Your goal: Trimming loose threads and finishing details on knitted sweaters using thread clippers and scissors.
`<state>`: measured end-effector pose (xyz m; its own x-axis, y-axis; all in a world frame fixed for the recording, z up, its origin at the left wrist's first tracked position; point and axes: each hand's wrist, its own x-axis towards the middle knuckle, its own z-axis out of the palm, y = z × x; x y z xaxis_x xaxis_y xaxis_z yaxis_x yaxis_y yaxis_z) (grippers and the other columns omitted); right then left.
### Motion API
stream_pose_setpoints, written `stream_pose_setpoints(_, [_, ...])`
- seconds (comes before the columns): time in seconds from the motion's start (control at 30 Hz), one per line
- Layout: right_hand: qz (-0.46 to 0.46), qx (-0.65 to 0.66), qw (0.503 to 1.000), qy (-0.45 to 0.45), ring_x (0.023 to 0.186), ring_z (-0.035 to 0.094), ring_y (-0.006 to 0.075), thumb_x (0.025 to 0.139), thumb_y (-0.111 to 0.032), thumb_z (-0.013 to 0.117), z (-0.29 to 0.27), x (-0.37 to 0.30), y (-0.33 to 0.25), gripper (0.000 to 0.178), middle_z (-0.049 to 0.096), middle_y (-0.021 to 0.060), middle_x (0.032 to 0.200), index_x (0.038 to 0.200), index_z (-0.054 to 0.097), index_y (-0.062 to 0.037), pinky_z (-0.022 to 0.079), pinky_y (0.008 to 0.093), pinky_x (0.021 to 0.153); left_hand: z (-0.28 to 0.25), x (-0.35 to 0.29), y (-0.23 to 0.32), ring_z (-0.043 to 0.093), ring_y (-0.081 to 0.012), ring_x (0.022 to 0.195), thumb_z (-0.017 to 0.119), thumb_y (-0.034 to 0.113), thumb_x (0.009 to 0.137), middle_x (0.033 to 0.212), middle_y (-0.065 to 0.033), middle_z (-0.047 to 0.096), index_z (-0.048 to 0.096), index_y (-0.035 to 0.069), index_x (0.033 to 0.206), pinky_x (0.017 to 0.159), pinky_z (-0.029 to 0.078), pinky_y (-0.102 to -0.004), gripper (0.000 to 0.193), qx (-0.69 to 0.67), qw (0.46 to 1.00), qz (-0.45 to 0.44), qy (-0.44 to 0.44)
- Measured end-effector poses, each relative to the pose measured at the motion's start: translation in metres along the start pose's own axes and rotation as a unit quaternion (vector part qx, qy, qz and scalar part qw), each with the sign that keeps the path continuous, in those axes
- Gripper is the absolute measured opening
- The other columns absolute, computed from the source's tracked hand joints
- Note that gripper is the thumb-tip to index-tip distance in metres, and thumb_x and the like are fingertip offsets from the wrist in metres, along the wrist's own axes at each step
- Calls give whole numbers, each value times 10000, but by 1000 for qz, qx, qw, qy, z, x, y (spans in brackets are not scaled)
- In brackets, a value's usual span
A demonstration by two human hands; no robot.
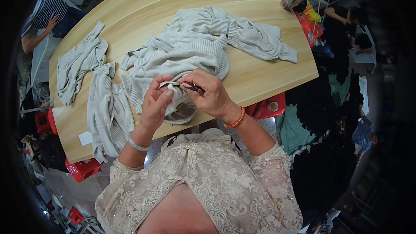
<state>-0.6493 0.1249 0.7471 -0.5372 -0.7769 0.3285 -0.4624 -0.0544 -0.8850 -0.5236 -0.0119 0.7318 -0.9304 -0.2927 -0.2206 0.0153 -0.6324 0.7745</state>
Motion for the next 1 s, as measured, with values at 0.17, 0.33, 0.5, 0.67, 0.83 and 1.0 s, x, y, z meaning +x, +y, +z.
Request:
stream_pose_setpoints(0.17, [109,41,992,-46,713,537,90,881,-55,588,0,-3,-12,115,603,50,801,945,640,25,437,232,629,-18,-10,-7,562,-82,887,645,51,863,1042,-39,619,558,-21,1172,810,448,-222,329,93,993,63,-21])
stream_pose_setpoints(0.33, [241,181,951,-74,765,521,45,903,-95,588,1,-8,-4,169,617,22,837,986,625,47,439,203,675,-24,-15,-10,575,-72,841,646,72,873,974,-26,644,590,-25,1111,772,457,-200,264,86,996,24,-25])
stream_pose_setpoints(0.5, [197,69,977,-54,856,550,104,908,-107,578,-2,-12,-21,336,600,95,981,1205,524,40,451,239,754,-28,-20,-19,578,-71,860,641,84,879,984,-27,643,592,-19,1110,777,458,-209,258,50,998,38,-10])
stream_pose_setpoints(0.67, [80,-142,986,-40,737,560,315,862,-71,580,-16,-31,-33,341,543,168,867,1190,527,9,456,355,657,-29,-22,-21,579,-70,849,635,99,885,972,-23,645,595,-14,1102,776,456,-218,248,6,999,28,20])
stream_pose_setpoints(0.83, [7,-172,983,-59,636,559,255,814,-54,625,-7,-33,-38,356,538,113,782,1163,569,-9,441,336,561,-23,-22,-21,578,-69,830,632,107,886,954,-21,648,595,-16,1095,765,450,-213,245,-19,999,32,17])
stream_pose_setpoints(1.0, [-5,-218,974,-69,656,576,282,815,-100,640,-5,-31,-38,363,554,116,799,1163,570,-25,457,352,566,-22,-24,-21,567,-67,845,636,100,881,972,-20,644,601,-15,1092,776,443,-215,243,-1,999,32,6])
